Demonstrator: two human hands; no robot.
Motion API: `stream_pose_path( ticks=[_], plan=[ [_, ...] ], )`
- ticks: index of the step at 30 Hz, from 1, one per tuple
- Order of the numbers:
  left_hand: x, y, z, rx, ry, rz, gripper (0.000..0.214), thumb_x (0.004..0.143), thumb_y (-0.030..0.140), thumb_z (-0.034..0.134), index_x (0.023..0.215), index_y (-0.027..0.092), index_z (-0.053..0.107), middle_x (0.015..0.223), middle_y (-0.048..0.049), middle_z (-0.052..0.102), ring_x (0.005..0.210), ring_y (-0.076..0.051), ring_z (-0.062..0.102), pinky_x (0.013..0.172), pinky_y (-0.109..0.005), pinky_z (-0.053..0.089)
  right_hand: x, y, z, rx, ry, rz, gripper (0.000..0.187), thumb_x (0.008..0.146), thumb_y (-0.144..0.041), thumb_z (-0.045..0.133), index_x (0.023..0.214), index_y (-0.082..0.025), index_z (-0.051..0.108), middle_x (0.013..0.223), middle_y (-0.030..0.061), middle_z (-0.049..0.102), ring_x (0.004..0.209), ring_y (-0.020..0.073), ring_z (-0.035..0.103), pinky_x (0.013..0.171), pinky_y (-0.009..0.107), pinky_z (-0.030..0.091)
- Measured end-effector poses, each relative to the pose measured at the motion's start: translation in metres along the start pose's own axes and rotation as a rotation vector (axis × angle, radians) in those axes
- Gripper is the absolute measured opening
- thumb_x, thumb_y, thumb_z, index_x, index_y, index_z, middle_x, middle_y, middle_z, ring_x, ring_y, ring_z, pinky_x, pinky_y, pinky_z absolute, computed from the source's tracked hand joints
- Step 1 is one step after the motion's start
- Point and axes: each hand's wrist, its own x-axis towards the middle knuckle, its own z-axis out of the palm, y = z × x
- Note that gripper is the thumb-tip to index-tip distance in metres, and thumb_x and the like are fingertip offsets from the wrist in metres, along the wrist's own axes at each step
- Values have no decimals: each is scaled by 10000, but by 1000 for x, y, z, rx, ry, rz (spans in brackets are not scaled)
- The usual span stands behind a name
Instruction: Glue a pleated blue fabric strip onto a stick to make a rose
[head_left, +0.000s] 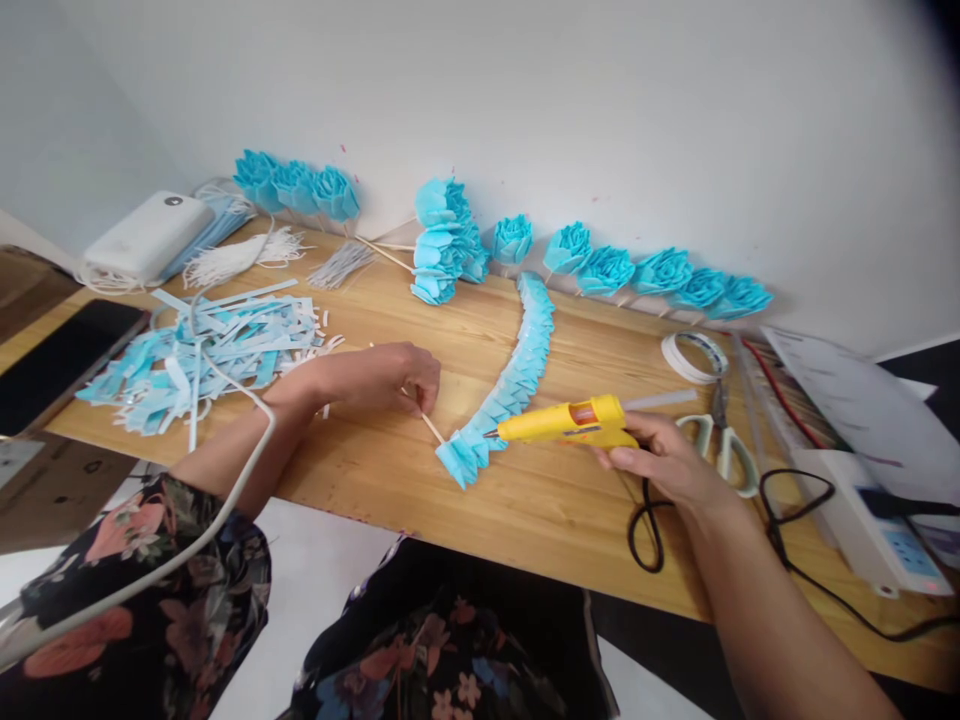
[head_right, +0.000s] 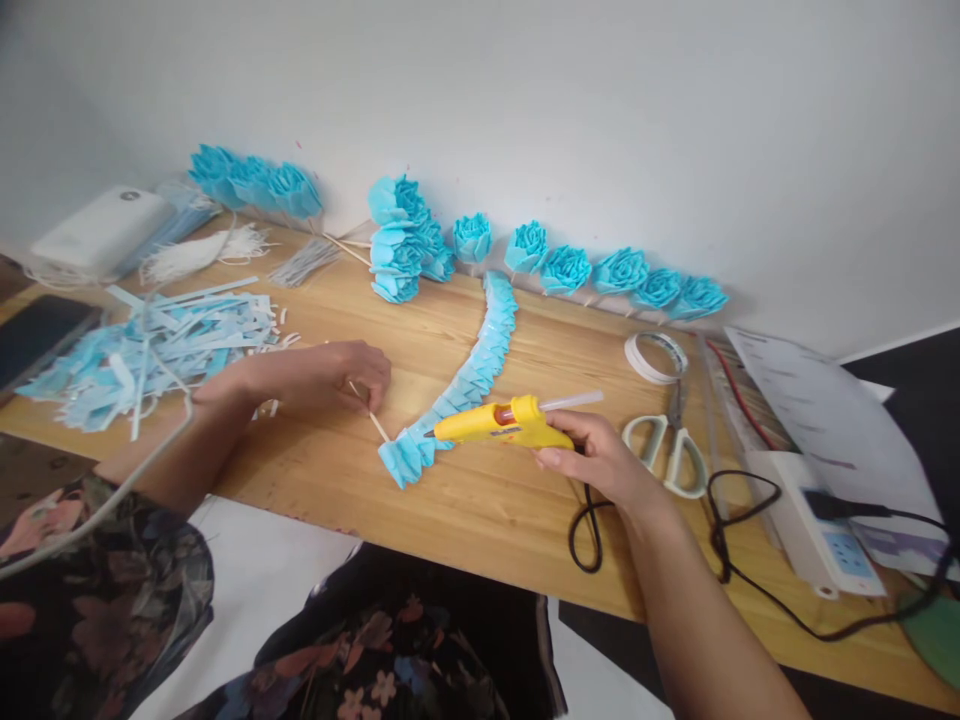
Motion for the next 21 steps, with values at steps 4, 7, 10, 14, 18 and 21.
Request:
stream_pose_path(
  ticks=[4,7,10,14,18,21],
  plan=[
    [-1,-1,1,-10,2,-5,125,885,176,621,805,182,716,823,-39,668,806,-154,581,839,-270,416,0,1,0,5,-10,-7,342,739,-526,721,746,-185,695,619,32,610,567,169,525,532,289,412],
    [-1,-1,1,-26,8,-4,112,871,160,632,801,184,716,815,-36,668,800,-154,579,828,-270,414,0,1,1,-10,-11,2,357,731,-544,721,725,-188,690,623,35,616,569,170,524,525,286,408],
    [-1,-2,1,-36,15,2,97,856,152,645,800,186,717,808,-34,668,797,-157,581,806,-268,419,1,-3,3,-26,-17,11,383,716,-567,722,703,-185,688,608,34,613,561,169,525,527,286,419],
    [-1,-2,1,-14,-1,1,107,865,147,626,798,182,701,820,-35,668,806,-156,579,810,-272,426,2,-6,5,-40,-23,4,408,704,-591,721,689,-184,693,601,37,616,560,171,523,516,287,418],
    [-2,-3,1,-3,-15,-1,106,859,122,629,796,182,690,825,-30,662,809,-152,575,804,-267,426,2,-5,6,-32,-8,21,391,692,-578,739,682,-189,699,630,45,617,578,181,528,514,298,428],
    [-2,-2,0,10,-19,0,112,853,105,628,796,180,689,829,-27,660,811,-151,573,809,-270,425,1,-5,7,-24,-6,37,382,676,-569,754,673,-191,701,623,42,613,571,181,526,522,309,445]
  ],
)
